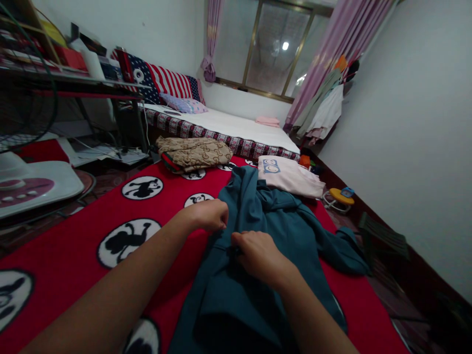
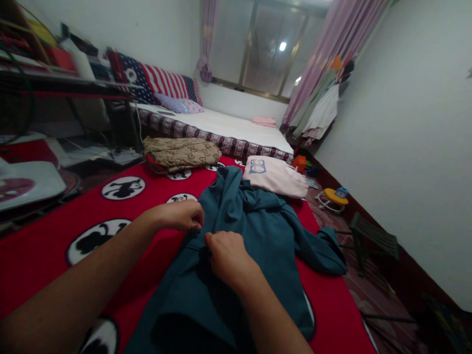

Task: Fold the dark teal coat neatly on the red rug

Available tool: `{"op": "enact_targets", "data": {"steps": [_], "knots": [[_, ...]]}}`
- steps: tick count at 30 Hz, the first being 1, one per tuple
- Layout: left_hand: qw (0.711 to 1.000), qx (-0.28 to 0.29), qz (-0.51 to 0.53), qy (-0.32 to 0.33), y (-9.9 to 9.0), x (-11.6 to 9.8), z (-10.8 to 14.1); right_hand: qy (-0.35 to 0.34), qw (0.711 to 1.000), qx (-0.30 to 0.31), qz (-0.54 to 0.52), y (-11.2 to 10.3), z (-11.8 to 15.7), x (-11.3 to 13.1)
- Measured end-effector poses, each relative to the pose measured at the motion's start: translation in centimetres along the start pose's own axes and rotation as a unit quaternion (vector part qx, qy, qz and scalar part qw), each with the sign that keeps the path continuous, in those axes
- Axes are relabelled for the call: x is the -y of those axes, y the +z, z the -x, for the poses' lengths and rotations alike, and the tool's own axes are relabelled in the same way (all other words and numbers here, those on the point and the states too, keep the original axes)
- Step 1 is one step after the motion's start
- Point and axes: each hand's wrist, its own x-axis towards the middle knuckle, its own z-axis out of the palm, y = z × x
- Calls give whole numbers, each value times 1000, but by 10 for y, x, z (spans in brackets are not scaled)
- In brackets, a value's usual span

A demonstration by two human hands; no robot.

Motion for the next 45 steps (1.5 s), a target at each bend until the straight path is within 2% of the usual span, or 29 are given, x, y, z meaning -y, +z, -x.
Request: {"op": "enact_targets", "data": {"steps": [4, 7, 10, 13, 15, 18, 21, 25, 29, 32, 36, 39, 45], "knots": [[996, 34, 76, -32, 6, 0, -3, 11, 999, -11, -34, -13, 6, -18], [994, 58, 87, -40, 12, -2, -5, 69, 997, -19, -38, -21, 13, -32], [995, 74, 48, -42, 16, -5, -8, 95, 995, 4, -7, -16, 11, -34], [993, 110, 6, -50, 17, -6, -10, 83, 995, 52, 25, -5, 1, -26], [990, 128, -2, -52, 17, -7, -11, 80, 994, 58, 35, -2, -3, -22], [991, 126, 9, -45, 15, -9, -9, 72, 996, 48, 9, -6, -2, -29], [992, 111, 27, -47, 15, -10, -9, 82, 992, 72, -67, -17, 8, -50], [990, 113, 40, -72, 20, -9, -12, 128, 979, 86, -135, -26, 21, -80], [989, 110, 67, -70, 31, -12, -16, 161, 972, 79, -149, -26, 26, -94], [983, 97, 143, -59, 45, -19, -19, 154, 969, 70, -178, -25, 26, -97], [948, 73, 294, -102, 67, -29, -26, 142, 960, 41, -237, -28, 29, -99], [910, 71, 388, -126, 74, -32, -27, 151, 948, 26, -278, -30, 33, -101], [827, 101, 548, -77, 81, -40, -19, 142, 927, -4, -346, -36, 37, -100]]}}
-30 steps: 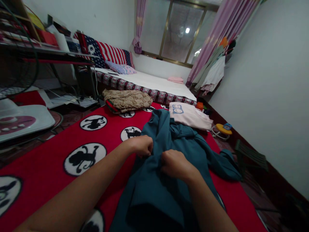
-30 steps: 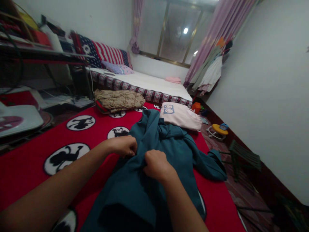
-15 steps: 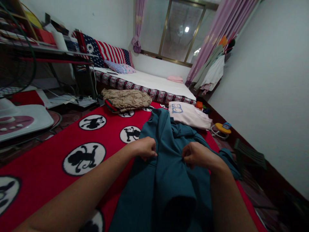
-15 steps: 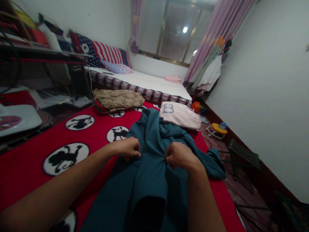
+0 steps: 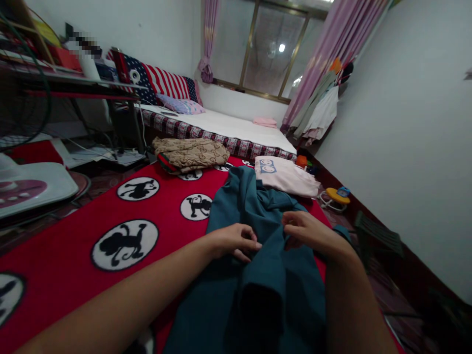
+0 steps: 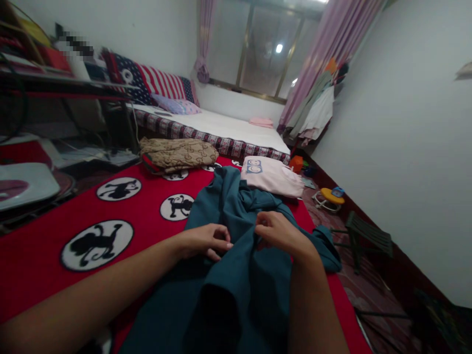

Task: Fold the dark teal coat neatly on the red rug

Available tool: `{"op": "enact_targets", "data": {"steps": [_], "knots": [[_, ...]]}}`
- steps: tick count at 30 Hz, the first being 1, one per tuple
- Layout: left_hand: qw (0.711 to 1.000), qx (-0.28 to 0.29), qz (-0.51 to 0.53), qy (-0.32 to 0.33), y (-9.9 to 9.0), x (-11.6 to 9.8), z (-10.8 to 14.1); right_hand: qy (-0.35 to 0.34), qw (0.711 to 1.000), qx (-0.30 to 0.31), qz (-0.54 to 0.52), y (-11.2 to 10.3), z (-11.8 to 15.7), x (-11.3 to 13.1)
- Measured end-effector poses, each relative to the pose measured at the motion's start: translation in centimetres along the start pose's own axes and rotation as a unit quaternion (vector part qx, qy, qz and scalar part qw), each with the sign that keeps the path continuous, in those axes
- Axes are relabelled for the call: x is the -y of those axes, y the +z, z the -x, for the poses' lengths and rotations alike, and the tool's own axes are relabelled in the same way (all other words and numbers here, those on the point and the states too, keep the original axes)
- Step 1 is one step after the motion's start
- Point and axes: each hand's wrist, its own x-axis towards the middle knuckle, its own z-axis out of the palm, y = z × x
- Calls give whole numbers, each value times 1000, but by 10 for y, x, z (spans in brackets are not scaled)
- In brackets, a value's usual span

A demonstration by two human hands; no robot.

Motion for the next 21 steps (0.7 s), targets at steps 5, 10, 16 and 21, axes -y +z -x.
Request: {"op": "enact_targets", "data": {"steps": [5, 10, 16, 21], "knots": [[994, 24, 107, -3, 14, 1, 7, 3, 998, -26, -56, -4, 1, 3], [995, -50, -21, 89, 4, -36, 52, 4, 996, -33, -80, -9, 8, 7], [973, -68, -205, 79, -3, -44, 93, -21, 999, 35, -26, -1, 6, 12], [899, -98, -407, 126, -2, -13, 100, -32, 990, 16, 138, 13, -8, 9]]}}
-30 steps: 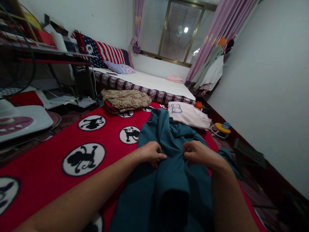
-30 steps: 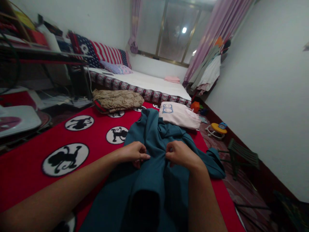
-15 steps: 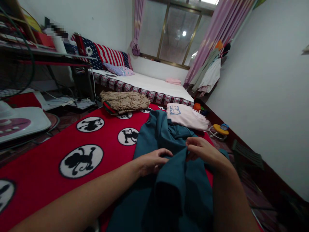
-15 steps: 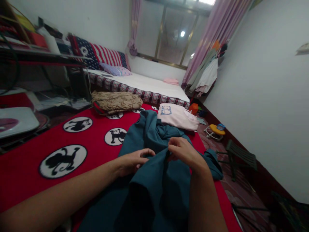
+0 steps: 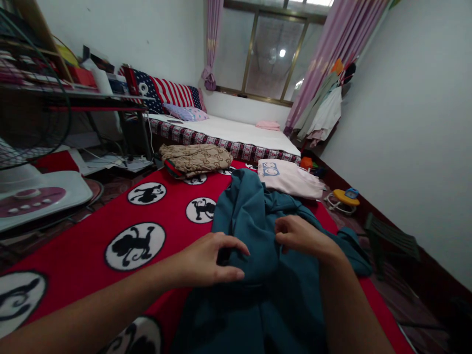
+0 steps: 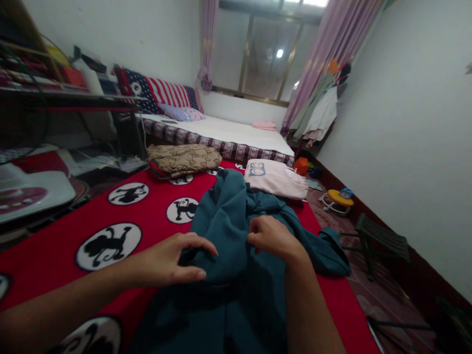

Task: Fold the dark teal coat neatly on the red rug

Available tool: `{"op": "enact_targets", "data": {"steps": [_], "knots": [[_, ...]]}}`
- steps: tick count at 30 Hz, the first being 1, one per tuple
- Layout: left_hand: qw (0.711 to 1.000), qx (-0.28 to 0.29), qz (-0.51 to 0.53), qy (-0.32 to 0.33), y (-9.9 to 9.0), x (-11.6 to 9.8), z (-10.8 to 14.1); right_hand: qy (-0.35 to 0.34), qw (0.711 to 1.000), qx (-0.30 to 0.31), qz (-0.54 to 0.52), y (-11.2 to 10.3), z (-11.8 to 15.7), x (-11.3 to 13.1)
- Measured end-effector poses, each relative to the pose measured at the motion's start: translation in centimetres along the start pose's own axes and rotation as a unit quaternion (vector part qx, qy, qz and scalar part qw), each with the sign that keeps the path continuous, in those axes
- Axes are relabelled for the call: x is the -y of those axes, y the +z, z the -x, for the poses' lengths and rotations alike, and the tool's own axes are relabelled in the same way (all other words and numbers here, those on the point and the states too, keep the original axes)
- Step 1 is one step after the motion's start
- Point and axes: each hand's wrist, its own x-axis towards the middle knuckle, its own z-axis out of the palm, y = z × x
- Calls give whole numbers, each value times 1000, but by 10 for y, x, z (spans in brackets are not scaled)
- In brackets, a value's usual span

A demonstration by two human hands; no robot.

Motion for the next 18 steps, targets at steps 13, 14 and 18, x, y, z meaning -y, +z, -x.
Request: {"op": "enact_targets", "data": {"steps": [13, 14, 18], "knots": [[973, -1, 215, -80, -8, -33, 25, -61, 984, -127, -110, 2, 4, 8], [970, 42, 214, -109, -8, -34, 29, -66, 986, -119, -99, 2, 5, 10], [976, 141, 74, -149, -6, -27, 46, -83, 995, -50, 11, 9, 3, 15]]}}
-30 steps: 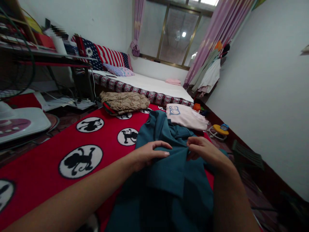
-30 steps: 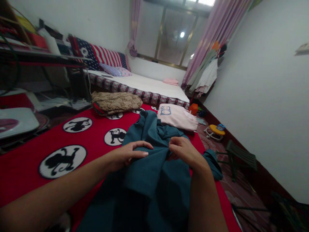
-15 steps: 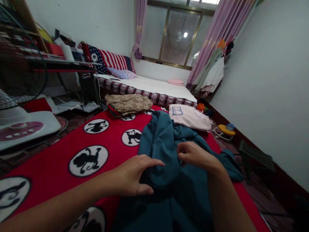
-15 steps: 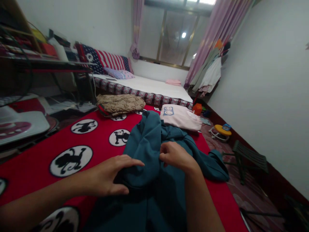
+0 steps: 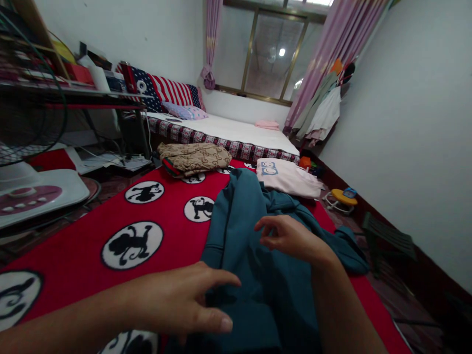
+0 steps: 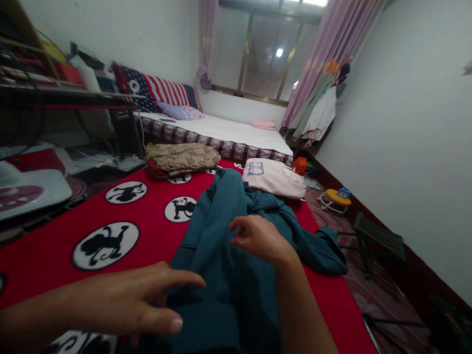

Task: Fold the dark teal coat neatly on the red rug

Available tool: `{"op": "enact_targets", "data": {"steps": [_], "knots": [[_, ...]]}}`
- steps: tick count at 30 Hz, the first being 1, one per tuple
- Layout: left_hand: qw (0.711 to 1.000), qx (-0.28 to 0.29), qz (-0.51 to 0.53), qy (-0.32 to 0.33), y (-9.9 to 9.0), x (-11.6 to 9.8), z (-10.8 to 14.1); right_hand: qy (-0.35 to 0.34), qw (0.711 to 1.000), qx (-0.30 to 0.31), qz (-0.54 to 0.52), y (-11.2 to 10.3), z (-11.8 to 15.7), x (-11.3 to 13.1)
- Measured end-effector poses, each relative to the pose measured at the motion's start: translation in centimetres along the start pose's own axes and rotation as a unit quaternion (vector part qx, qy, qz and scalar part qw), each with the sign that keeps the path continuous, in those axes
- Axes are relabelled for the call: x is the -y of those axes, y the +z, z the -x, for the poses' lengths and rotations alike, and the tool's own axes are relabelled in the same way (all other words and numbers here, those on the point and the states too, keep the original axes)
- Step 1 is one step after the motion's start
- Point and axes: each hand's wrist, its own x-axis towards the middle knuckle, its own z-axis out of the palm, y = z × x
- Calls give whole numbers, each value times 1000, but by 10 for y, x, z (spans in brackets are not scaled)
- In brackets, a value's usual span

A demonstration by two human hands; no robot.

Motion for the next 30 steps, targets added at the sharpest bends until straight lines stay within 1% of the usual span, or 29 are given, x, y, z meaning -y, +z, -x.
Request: {"op": "enact_targets", "data": {"steps": [2, 4, 5, 8, 9, 10, 12, 14, 15, 16, 17, 19, 21, 23, 26, 28, 30], "knots": [[995, -35, -85, 22, 2, 4, 4, 3, 999, 5, 53, 8, -5, 1], [986, -70, -147, 48, 3, 4, 7, 15, 995, 1, 101, 18, -11, 1], [980, -86, -173, 56, 3, 3, 7, 24, 992, 9, 123, 22, -15, 2], [952, -159, -251, 72, 0, -6, -3, 56, 982, 54, 172, 34, -24, 4], [940, -187, -273, 83, -3, -10, -11, 64, 980, 54, 181, 38, -27, 5], [928, -210, -292, 98, -7, -14, -22, 65, 980, 41, 186, 42, -30, 7], [905, -244, -320, 140, -19, -21, -51, 56, 982, -25, 177, 53, -36, 10], [883, -271, -336, 186, -32, -23, -87, 41, 981, -111, 155, 67, -42, 13], [874, -289, -336, 197, -40, -21, -108, 33, 978, -145, 146, 76, -46, 15], [865, -313, -340, 194, -47, -19, -128, 22, 976, -164, 139, 85, -49, 15], [856, -327, -354, 186, -55, -15, -148, 9, 976, -169, 134, 93, -51, 16], [842, -326, -394, 173, -71, -6, -184, -17, 981, -146, 124, 107, -55, 15], [826, -334, -425, 161, -86, 3, -213, -26, 986, -125, 111, 115, -56, 13], [808, -352, -447, 153, -99, 9, -235, -17, 987, -126, 100, 118, -56, 11], [787, -383, -462, 145, -114, 16, -260, 32, 983, -159, 83, 119, -58, 8], [790, -393, -453, 129, -121, 22, -273, 69, 979, -176, 75, 120, -59, 5], [807, -382, -436, 110, -126, 28, -283, 86, 979, -172, 69, 121, -61, 4]]}}
